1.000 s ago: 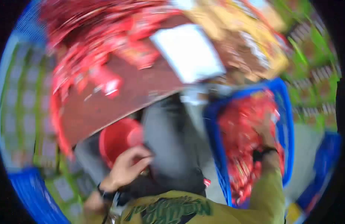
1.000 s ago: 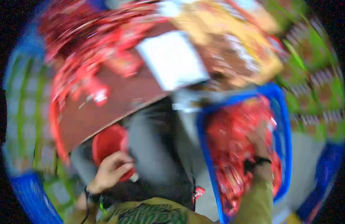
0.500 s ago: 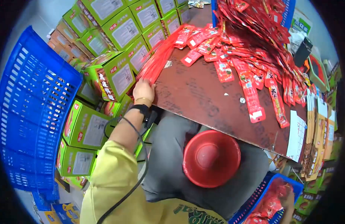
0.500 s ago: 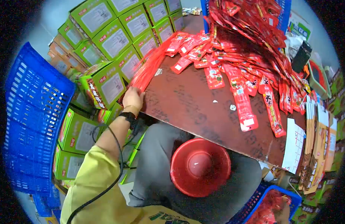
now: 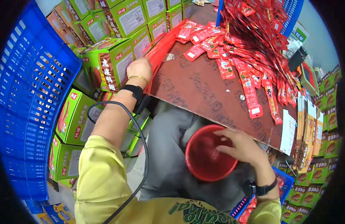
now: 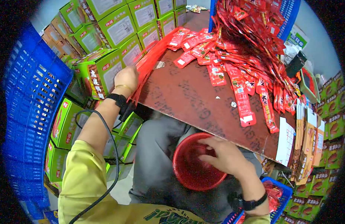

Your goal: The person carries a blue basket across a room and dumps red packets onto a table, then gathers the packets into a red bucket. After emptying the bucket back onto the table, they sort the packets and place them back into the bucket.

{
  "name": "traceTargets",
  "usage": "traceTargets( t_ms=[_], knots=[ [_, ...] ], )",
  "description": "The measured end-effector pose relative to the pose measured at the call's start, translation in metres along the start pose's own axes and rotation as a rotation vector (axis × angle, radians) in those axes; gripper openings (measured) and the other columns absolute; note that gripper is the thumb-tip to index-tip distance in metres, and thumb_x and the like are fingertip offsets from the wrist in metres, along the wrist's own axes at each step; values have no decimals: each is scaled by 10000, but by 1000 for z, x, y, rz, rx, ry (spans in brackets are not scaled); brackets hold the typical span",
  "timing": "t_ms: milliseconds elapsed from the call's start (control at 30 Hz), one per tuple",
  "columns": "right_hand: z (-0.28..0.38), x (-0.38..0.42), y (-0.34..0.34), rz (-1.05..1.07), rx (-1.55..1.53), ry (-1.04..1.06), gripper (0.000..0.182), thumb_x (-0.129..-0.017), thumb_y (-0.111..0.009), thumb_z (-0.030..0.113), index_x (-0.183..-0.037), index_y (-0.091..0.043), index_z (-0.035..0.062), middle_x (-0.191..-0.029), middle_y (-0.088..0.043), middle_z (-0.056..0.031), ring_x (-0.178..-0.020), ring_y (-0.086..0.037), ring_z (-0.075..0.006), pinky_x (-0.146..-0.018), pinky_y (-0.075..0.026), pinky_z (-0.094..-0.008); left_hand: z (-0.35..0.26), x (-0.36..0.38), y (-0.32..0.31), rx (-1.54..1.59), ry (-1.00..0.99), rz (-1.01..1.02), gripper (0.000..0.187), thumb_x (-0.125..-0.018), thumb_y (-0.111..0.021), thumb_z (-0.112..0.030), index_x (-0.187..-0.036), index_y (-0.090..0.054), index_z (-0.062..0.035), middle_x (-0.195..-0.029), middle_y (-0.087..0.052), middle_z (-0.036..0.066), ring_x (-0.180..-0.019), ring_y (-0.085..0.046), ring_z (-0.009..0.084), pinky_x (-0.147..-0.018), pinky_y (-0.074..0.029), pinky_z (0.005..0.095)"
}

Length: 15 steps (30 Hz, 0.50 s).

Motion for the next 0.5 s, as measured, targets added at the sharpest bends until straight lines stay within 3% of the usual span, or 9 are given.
traceTargets(
  t_ms=[67, 133, 167, 233, 267, 333, 400, 467, 500],
  knots=[
    [1, -16, -16, 29, -92, 59, 447, -801, -711, 197, -1186, -574, 17, -1079, -628, -174, -936, -641, -276, -826, -512, -376, 9, -1, -5, 108, 101, 63, 264, -805, -667, -308, -817, -664, -44, -866, -685, 156, -810, -662, 323, -741, -513, 404],
    [1, -25, -36, 104, -282, 110, 442, -820, -703, 197, -1201, -568, 17, -1089, -635, -160, -946, -642, -253, -823, -517, -362, 22, 1, -35, 382, 245, 258, 369, -768, -744, -380, -787, -652, -24, -807, -689, 124, -763, -660, 263, -721, -500, 378],
    [-1, -27, -39, 102, -284, 106, 442, -820, -703, 197, -1201, -568, 17, -1089, -635, -160, -946, -642, -253, -823, -517, -362, 26, -1, -47, 382, 241, 262, 369, -768, -744, -380, -787, -652, -24, -807, -689, 124, -763, -660, 263, -721, -500, 378],
    [-8, -30, -50, 150, -303, 55, 439, -829, -697, 189, -1209, -563, 15, -1101, -636, -155, -961, -640, -241, -820, -516, -358, 39, 4, -72, 686, 412, 290, 480, -739, -759, -425, -841, -653, 32, -819, -682, 124, -785, -662, 225, -768, -503, 368],
    [-8, -31, -49, 153, -304, 51, 439, -829, -697, 189, -1209, -563, 15, -1101, -636, -155, -961, -640, -241, -820, -516, -358, 40, 4, -76, 687, 414, 294, 480, -739, -759, -425, -841, -653, 32, -819, -682, 124, -785, -662, 225, -768, -503, 368],
    [-12, -31, -54, 216, -289, -5, 460, -844, -697, 164, -1240, -537, -5, -1147, -625, -132, -1032, -620, -219, -881, -498, -333, 44, 7, -80, 813, 470, 280, 367, -830, -710, -389, -788, -624, -35, -760, -640, 20, -702, -616, 145, -673, -492, 316],
    [-21, -32, -57, 212, -366, -66, 457, -857, -683, 163, -1256, -526, 4, -1150, -623, -138, -1037, -619, -219, -876, -502, -336, 34, 17, -93, 1359, 617, 282, 270, -880, -663, -319, -816, -610, -62, -747, -628, 20, -643, -567, 102, -604, -464, 255],
    [-37, -41, -66, 204, -444, -127, 454, -870, -668, 162, -1271, -516, 14, -1154, -620, -145, -1042, -619, -219, -872, -505, -339, 10, 26, -75, 1570, 576, 332, 211, -927, -596, -247, -808, -587, -73, -709, -604, 1, -572, -506, 76, -535, -420, 226],
    [-54, -56, -58, -8, -641, -142, 428, -903, -622, 191, -1275, -508, 14, -1157, -618, -148, -1030, -622, -218, -870, -506, -336, -1, 24, -69, 1393, 384, 300, 218, -926, -596, -238, -780, -572, -78, -680, -592, 2, -590, -531, 75, -521, -430, 232]
  ],
)
Point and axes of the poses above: each hand's wrist, its own x-axis away from the middle knuckle, its own y-axis out of the back of the hand, z = x × y, the point moved 10 cm from there along -x, towards the middle knuckle
